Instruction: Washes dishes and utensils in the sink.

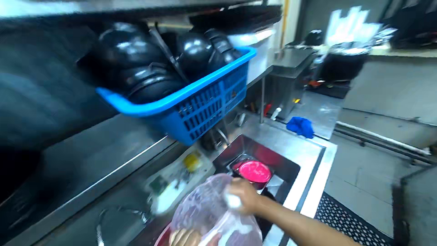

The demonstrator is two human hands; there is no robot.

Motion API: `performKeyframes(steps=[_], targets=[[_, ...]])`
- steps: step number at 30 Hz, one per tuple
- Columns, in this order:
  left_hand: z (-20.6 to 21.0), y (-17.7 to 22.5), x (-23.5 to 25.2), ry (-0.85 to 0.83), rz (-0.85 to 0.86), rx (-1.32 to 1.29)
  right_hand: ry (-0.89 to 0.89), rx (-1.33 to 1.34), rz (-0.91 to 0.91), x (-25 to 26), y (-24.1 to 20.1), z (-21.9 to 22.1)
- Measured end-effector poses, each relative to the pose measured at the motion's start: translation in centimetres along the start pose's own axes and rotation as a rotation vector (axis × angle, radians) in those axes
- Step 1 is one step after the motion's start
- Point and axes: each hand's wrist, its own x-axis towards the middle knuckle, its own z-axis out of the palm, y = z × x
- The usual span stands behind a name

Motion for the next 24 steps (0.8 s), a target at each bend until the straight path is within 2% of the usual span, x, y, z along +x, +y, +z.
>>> performKeyframes(steps=[2, 4, 7, 9, 11, 13, 15, 17, 19, 21, 24], targets=[[0.1, -1.9, -0.6, 0.069, 0.049, -0.080, 0.037, 0.163, 0.038, 0.1, 2.7, 0.8], [0.5, -3.3, -1.0, 0.121, 0.088, -0.113, 0.037, 0.219, 0.092, 0.7, 2.7, 1.1], [1.1, -4.6, -2.4, 0.031, 0.110, -0.045, -0.010, 0.029, 0.085, 0.8, 1.0, 1.9], [1.1, -3.5, -2.5, -0.127, 0.120, 0.084, -0.007, -0.149, 0.063, 0.5, -0.8, 3.0], [2.0, -0.4, -2.1, -0.249, 0.110, 0.165, 0.004, -0.252, 0.054, 0.2, -2.3, 4.4], [3.4, 3.0, -2.0, -0.312, 0.029, 0.250, -0.022, -0.283, 0.065, -0.8, -3.2, 6.2], [4.6, 4.1, -2.0, -0.297, -0.020, 0.362, -0.082, -0.269, 0.102, -1.2, -3.0, 6.8], [5.1, 3.1, -2.8, -0.230, 0.056, 0.379, -0.189, -0.231, 0.082, -0.9, -2.5, 6.1], [4.4, 1.3, -3.9, -0.217, 0.125, 0.254, -0.245, -0.191, -0.078, -0.4, -1.4, 5.4], [3.0, -0.6, -5.1, -0.277, 0.191, 0.136, -0.324, -0.112, -0.159, 0.8, 0.4, 4.2], [0.8, -3.6, -5.6, -0.405, 0.306, 0.065, -0.380, -0.045, -0.158, 2.6, 3.5, 3.5]])
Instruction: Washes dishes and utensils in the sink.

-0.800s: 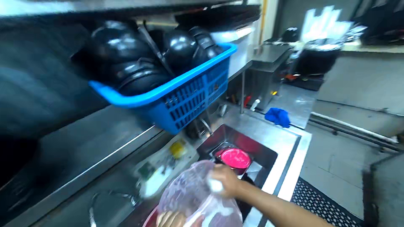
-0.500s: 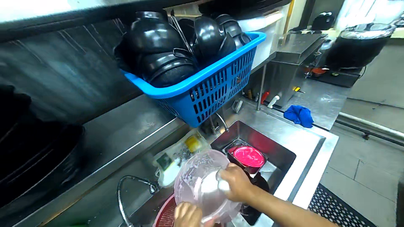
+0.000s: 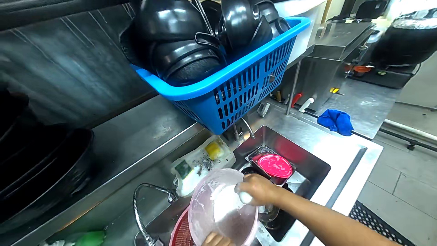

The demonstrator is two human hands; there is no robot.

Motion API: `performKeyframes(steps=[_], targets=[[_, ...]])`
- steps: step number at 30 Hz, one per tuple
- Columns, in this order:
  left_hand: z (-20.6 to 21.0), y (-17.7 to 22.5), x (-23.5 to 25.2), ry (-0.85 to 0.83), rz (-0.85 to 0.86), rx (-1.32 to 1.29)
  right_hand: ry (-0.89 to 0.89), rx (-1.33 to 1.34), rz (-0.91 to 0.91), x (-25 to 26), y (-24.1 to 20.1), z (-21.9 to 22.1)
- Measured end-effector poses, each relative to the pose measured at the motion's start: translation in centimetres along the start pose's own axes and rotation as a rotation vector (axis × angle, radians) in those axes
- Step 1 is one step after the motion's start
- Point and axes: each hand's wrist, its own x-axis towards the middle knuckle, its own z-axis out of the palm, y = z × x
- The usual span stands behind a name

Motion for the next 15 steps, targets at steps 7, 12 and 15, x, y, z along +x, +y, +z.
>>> performKeyframes(steps=[7, 12, 15], targets=[[-2.2, 3.7, 4.0, -0.307, -0.340, 0.076, 0.204, -0.113, 0.163, -0.9, -5.3, 3.8], [0.3, 8.0, 5.0, -0.126, -0.553, 0.136, 0.200, -0.217, 0.085, -1.3, -7.0, 5.2], [0.9, 6.4, 3.1, -0.072, -0.396, 0.070, 0.067, -0.142, -0.039, -0.8, -4.9, 3.2]])
